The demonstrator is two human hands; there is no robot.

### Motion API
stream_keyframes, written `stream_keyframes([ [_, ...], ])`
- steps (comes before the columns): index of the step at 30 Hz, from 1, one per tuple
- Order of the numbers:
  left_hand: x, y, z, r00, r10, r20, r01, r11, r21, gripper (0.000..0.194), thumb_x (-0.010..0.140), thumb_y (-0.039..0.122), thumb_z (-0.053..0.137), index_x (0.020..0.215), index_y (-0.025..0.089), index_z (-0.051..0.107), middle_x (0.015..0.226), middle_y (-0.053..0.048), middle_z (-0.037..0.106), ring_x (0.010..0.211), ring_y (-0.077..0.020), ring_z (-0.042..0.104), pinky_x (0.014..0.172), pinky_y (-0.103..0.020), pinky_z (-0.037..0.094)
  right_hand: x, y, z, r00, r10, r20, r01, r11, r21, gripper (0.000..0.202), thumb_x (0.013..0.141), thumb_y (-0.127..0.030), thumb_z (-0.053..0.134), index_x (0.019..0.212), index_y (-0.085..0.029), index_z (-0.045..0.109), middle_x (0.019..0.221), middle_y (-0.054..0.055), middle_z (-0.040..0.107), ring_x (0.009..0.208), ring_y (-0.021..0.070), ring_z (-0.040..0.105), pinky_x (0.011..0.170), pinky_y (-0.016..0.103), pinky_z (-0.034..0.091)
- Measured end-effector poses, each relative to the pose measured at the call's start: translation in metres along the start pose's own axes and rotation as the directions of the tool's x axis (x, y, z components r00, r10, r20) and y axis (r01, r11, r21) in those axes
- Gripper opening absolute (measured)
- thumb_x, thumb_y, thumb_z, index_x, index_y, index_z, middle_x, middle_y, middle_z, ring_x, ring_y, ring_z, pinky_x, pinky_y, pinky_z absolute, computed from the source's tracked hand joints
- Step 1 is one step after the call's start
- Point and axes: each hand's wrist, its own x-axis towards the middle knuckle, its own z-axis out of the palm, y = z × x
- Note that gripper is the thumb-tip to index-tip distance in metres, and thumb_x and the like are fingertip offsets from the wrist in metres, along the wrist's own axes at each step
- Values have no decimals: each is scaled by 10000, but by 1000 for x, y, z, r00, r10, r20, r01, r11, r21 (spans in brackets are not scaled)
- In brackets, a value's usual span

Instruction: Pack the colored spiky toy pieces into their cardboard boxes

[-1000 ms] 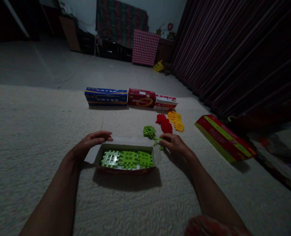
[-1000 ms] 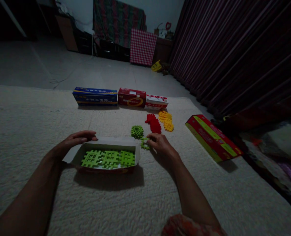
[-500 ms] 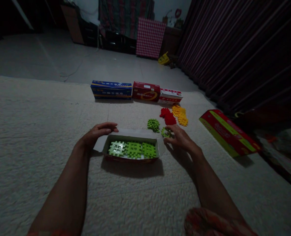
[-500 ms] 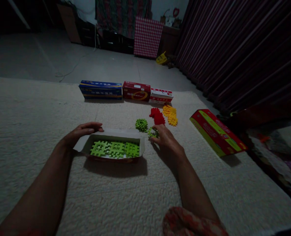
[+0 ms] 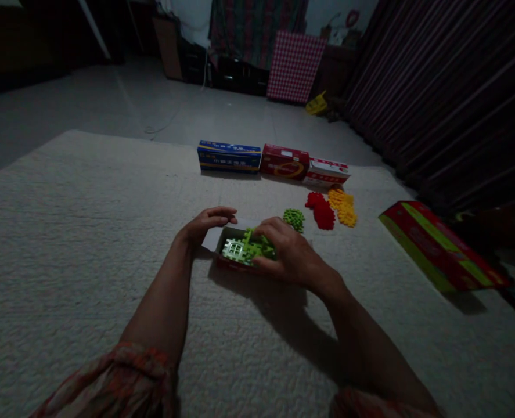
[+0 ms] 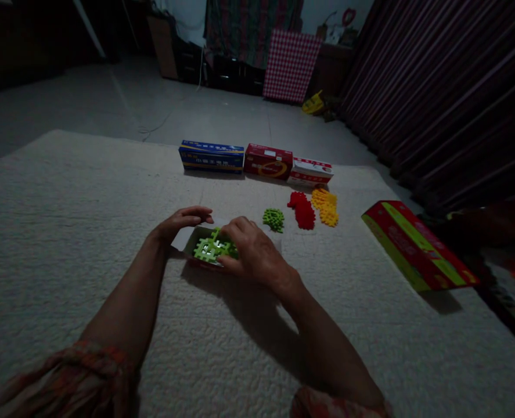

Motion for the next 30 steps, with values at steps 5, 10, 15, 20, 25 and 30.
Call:
stream_keyframes([
  [5, -1, -1, 0, 998, 56, 6, -56, 998, 41, 367, 665, 212, 791, 1027, 157, 780, 922, -80, 760, 874, -227, 670, 846, -381, 479, 17, -9, 19, 996, 26, 90, -17, 995, -96, 298, 825, -190, 737, 1088, -202, 596, 1134, 105, 611, 1041, 256, 564, 916, 437, 495],
  [10, 0, -3, -1, 998, 52, 34, -51, 999, -10, 363, 685, 201, 777, 1043, 145, 761, 924, -81, 750, 829, -205, 656, 805, -363, 465, 23, -4, 21, 991, -7, 135, 22, 994, -111, 317, 836, -246, 745, 1111, -203, 593, 1155, 104, 617, 1043, 262, 564, 911, 441, 493],
  [15, -1, -1, 0, 999, 6, 46, -5, 999, -38, 373, 667, 196, 788, 1035, 147, 756, 934, -84, 743, 788, -198, 649, 746, -353, 468, 25, -4, 24, 992, -38, 120, 48, 996, -78, 347, 814, -256, 766, 1110, -199, 594, 1183, 116, 623, 1046, 267, 580, 898, 444, 504],
  [20, -2, 0, 2, 1000, 19, 2, -19, 1000, -5, 382, 653, 209, 781, 1030, 152, 766, 935, -86, 745, 806, -207, 647, 744, -356, 472, 13, 5, -2, 996, -59, -71, 59, 998, -8, 197, 862, -231, 697, 1047, -214, 630, 1095, 99, 663, 997, 249, 635, 869, 422, 527],
  [25, -1, -1, 3, 999, 36, -4, -36, 999, 27, 344, 661, 196, 772, 1004, 169, 779, 908, -76, 753, 837, -210, 652, 778, -355, 478, -16, 70, -38, 888, 133, -441, -169, 985, -44, 82, 883, -281, 635, 901, -221, 689, 924, 65, 715, 884, 234, 670, 831, 391, 533],
  [30, -3, 1, 4, 997, -72, -42, 71, 997, -7, 357, 651, 228, 810, 1006, 199, 781, 938, -69, 768, 791, -219, 666, 728, -361, 518, -37, 148, -30, 810, 394, -434, -418, 907, 43, 125, 794, -304, 626, 775, -207, 701, 833, 75, 727, 802, 238, 678, 809, 402, 548],
])
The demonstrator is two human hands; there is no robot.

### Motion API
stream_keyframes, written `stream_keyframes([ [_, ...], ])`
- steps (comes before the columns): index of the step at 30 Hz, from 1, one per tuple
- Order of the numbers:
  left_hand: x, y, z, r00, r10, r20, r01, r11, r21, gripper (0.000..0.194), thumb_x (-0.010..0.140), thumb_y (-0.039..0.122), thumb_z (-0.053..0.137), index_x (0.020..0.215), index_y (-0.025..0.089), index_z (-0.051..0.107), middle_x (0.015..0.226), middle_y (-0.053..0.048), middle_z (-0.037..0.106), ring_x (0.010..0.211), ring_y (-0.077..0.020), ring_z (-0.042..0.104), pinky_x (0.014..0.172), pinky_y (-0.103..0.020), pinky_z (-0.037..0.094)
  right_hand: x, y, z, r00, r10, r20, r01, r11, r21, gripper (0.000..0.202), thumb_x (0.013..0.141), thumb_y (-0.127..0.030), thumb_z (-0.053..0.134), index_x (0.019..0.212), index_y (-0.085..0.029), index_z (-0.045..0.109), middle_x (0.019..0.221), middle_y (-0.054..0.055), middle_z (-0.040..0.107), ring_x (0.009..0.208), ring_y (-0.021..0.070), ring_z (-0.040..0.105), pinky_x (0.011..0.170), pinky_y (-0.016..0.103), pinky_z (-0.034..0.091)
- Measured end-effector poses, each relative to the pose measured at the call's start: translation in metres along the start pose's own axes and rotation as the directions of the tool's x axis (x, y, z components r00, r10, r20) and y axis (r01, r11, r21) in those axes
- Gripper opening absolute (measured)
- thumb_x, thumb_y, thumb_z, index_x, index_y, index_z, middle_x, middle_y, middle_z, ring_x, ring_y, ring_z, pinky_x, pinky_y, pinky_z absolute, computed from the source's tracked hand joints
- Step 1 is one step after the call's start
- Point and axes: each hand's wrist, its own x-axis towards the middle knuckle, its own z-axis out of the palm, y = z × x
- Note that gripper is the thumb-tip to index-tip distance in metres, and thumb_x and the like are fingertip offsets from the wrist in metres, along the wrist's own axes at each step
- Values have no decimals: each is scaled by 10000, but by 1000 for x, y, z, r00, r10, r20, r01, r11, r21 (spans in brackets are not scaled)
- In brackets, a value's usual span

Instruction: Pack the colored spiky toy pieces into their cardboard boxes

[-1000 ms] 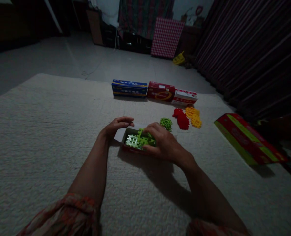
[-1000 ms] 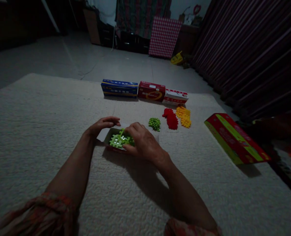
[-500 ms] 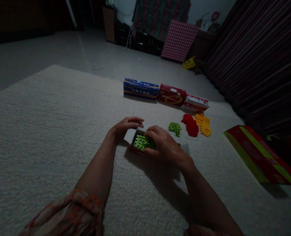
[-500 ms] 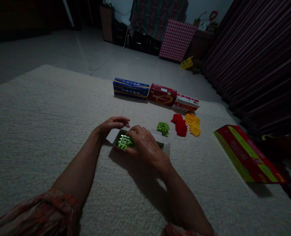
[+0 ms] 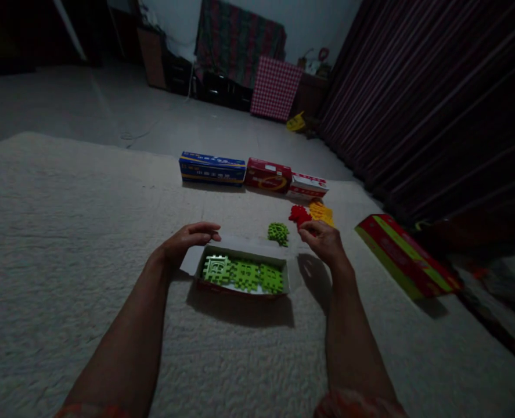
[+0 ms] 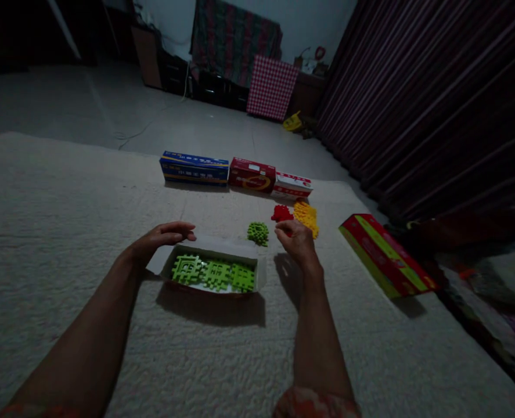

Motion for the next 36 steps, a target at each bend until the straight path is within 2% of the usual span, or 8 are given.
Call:
stream_keyframes([
  [4, -2, 2, 2, 999, -50, -10, 49, 998, -37, 361, 630, 252, 841, 985, 216, 788, 925, -50, 773, 762, -219, 678, 704, -354, 530, 1, 19, 24, 997, 56, 58, -58, 998, 24, 211, 781, -292, 599, 901, -176, 728, 954, 118, 738, 846, 246, 689, 832, 414, 557],
  [7, -2, 3, 2, 998, -54, -13, 54, 998, -31, 359, 619, 255, 855, 969, 208, 792, 905, -54, 775, 766, -223, 687, 718, -358, 537, 7, 18, 34, 986, -29, 166, 21, 998, 52, 355, 765, -241, 593, 1091, -159, 708, 1188, 151, 700, 1061, 270, 672, 966, 440, 527],
  [10, -1, 3, 2, 999, -34, -17, 34, 999, -11, 356, 627, 265, 852, 972, 202, 793, 906, -71, 780, 780, -238, 694, 737, -379, 542, 19, 18, 37, 937, -115, 330, 100, 993, 61, 498, 701, -160, 620, 1196, -174, 674, 1369, 148, 622, 1276, 278, 580, 1091, 437, 451],
  [16, 1, 1, -1, 1000, -30, 4, 30, 999, -26, 333, 640, 224, 832, 969, 205, 788, 915, -67, 782, 773, -224, 701, 731, -360, 545, 38, 20, 37, 853, -81, 516, 114, 993, -32, 478, 703, -106, 636, 1177, -157, 676, 1232, 140, 699, 1087, 261, 672, 985, 432, 527],
  [20, 0, 2, 0, 999, -45, 12, 45, 998, -51, 313, 661, 198, 817, 972, 198, 781, 903, -59, 780, 738, -213, 700, 700, -342, 546, 37, 22, 36, 860, -59, 507, 96, 994, -48, 409, 733, -123, 673, 1140, -153, 694, 1161, 133, 719, 993, 239, 692, 898, 403, 560],
  [29, 1, 0, 0, 999, -46, 12, 47, 996, -72, 338, 644, 213, 846, 976, 189, 790, 912, -65, 779, 762, -208, 699, 724, -347, 547, 27, 16, 19, 917, -134, 376, 160, 986, -39, 385, 756, -169, 727, 1136, -184, 666, 1193, 109, 690, 1097, 249, 655, 982, 459, 511],
  [33, 2, -1, -3, 999, -35, 21, 36, 997, -64, 334, 659, 191, 826, 990, 179, 787, 921, -74, 780, 763, -200, 696, 725, -339, 534, 19, -20, -4, 948, -235, 216, 242, 970, -5, 310, 789, -233, 742, 1081, -180, 653, 1144, 115, 686, 1101, 276, 643, 982, 477, 498],
  [36, 2, -2, -3, 999, -34, 28, 36, 997, -71, 350, 655, 188, 828, 1001, 174, 783, 925, -76, 778, 739, -191, 694, 697, -325, 529, 4, -66, -19, 910, -359, 209, 346, 933, 97, 303, 822, -299, 749, 1090, -216, 634, 1185, 103, 672, 1134, 275, 630, 991, 463, 493],
])
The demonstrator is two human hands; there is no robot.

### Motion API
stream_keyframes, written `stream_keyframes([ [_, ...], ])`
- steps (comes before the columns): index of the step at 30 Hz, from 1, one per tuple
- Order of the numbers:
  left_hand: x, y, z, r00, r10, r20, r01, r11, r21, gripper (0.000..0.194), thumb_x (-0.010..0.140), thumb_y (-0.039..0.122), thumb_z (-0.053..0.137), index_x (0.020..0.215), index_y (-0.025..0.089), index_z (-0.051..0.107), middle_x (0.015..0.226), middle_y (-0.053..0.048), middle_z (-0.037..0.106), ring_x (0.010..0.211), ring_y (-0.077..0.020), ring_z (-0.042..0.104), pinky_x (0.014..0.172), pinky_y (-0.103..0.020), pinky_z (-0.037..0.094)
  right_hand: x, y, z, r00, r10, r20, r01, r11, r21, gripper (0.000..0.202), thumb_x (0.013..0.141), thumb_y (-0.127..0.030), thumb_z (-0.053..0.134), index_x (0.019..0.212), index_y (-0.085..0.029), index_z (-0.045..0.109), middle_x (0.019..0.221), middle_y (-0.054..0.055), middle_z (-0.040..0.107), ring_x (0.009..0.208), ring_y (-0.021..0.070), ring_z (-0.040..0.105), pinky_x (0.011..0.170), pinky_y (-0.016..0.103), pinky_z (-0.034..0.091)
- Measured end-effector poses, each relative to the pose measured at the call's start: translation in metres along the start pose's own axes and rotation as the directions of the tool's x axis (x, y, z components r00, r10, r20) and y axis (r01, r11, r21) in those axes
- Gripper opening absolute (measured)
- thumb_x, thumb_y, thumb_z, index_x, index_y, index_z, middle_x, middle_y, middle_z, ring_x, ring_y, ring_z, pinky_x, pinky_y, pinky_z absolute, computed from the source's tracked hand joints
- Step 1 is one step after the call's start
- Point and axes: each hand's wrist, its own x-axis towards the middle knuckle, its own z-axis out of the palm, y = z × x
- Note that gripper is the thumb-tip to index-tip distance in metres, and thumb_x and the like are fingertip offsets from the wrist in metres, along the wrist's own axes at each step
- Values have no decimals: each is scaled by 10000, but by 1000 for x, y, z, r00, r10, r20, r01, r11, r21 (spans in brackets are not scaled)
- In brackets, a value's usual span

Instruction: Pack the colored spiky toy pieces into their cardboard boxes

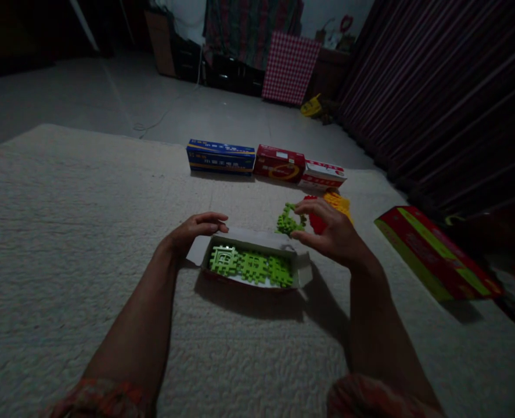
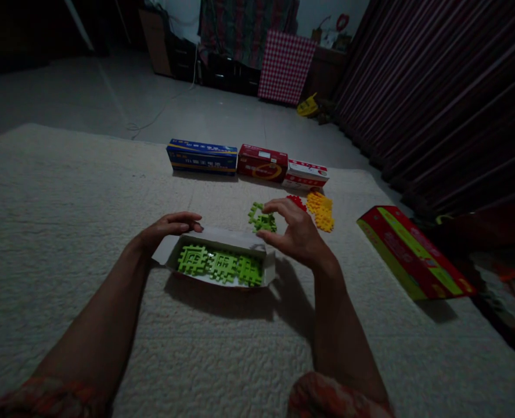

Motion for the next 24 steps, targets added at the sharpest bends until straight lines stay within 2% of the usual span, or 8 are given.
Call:
stream_keyframes([
  [3, -1, -1, 1, 1000, -2, 5, 2, 1000, -24, 355, 665, 196, 827, 1015, 173, 775, 936, -76, 777, 726, -191, 699, 681, -327, 531, -5, -44, 3, 985, -128, 113, 120, 990, 80, 293, 844, -319, 746, 1094, -226, 625, 1193, 109, 659, 1136, 267, 619, 968, 436, 502],
  [6, -1, -1, 1, 1000, -10, 19, 11, 999, -38, 354, 664, 189, 828, 1013, 167, 770, 933, -73, 776, 731, -192, 704, 691, -328, 534, -11, -63, 18, 958, -167, 232, 156, 986, 66, 271, 857, -317, 733, 1088, -221, 626, 1194, 123, 650, 1134, 279, 601, 988, 471, 472],
  [9, 0, -1, 0, 999, 11, 39, -9, 999, -42, 344, 681, 178, 813, 1021, 166, 764, 934, -75, 778, 739, -191, 706, 704, -331, 538, -15, -64, 32, 944, -161, 287, 163, 986, 16, 271, 855, -308, 728, 1082, -205, 624, 1167, 131, 653, 1099, 290, 592, 985, 501, 441],
  [12, 1, -2, -1, 999, 16, 44, -14, 999, -40, 344, 691, 178, 808, 1032, 166, 761, 935, -74, 780, 736, -188, 707, 698, -326, 539, -16, -61, 36, 940, -156, 305, 165, 986, -4, 282, 857, -317, 727, 1087, -197, 616, 1156, 133, 651, 1088, 290, 587, 974, 494, 427],
  [20, -1, -2, 1, 1000, 21, 4, -20, 999, -27, 351, 680, 176, 814, 1028, 165, 772, 926, -78, 782, 742, -190, 701, 702, -325, 534, -20, -62, 37, 944, -139, 299, 157, 987, -35, 334, 851, -365, 743, 1120, -213, 613, 1220, 134, 637, 1160, 310, 563, 1001, 513, 398],
  [24, 0, -1, 1, 1000, 11, 20, -10, 1000, -17, 335, 679, 180, 810, 1012, 183, 777, 930, -77, 781, 750, -197, 700, 706, -336, 540, -21, -63, 25, 959, -155, 239, 164, 986, -16, 272, 877, -359, 712, 1093, -217, 626, 1229, 134, 648, 1165, 307, 578, 1014, 521, 422],
])
